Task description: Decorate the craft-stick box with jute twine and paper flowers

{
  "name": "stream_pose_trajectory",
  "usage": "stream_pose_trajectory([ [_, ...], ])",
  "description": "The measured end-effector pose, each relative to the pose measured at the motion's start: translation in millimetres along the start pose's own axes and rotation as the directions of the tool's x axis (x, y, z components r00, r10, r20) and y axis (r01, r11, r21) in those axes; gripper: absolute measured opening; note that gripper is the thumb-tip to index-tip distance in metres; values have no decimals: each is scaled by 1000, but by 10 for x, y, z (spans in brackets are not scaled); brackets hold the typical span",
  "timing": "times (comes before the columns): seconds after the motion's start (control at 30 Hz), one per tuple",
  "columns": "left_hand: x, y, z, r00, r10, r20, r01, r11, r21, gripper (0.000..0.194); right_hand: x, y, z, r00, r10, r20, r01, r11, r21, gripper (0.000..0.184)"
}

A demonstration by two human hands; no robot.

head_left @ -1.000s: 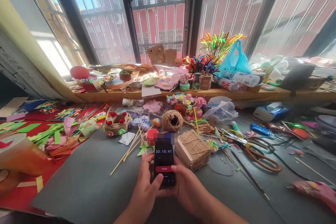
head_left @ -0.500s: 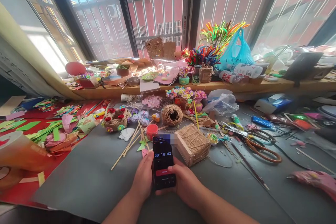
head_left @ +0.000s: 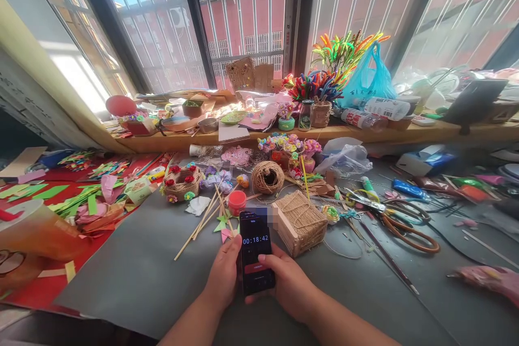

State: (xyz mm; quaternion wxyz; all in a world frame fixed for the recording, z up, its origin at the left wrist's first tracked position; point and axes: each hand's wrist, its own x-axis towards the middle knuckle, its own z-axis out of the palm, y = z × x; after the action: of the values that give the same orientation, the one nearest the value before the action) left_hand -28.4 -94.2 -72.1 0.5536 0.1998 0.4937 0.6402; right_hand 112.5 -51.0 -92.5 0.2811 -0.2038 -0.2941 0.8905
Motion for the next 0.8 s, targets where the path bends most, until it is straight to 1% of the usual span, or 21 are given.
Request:
stream_pose_trajectory([
  [0.27, 22, -50, -49, 1000, 12, 1, -12, 999, 32, 57, 19, 7, 7, 1000, -3, -18, 2, 1000, -9, 45],
  [0.4, 41, -74, -84, 999, 31, -14, -30, 999, 42, 56, 9, -4, 15, 1000, -9, -2, 9, 1000, 9, 45],
  [0.67, 23, -35, -50, 1000, 6, -31, -4, 998, 55, 56, 17, -28, 6, 999, 25, 30, -27, 998, 60, 44],
  [0.8, 36, -65, -72, 999, 10, -34, -8, 998, 55, 55, 25, -13, 0, 999, 38, 13, -38, 998, 50, 46],
])
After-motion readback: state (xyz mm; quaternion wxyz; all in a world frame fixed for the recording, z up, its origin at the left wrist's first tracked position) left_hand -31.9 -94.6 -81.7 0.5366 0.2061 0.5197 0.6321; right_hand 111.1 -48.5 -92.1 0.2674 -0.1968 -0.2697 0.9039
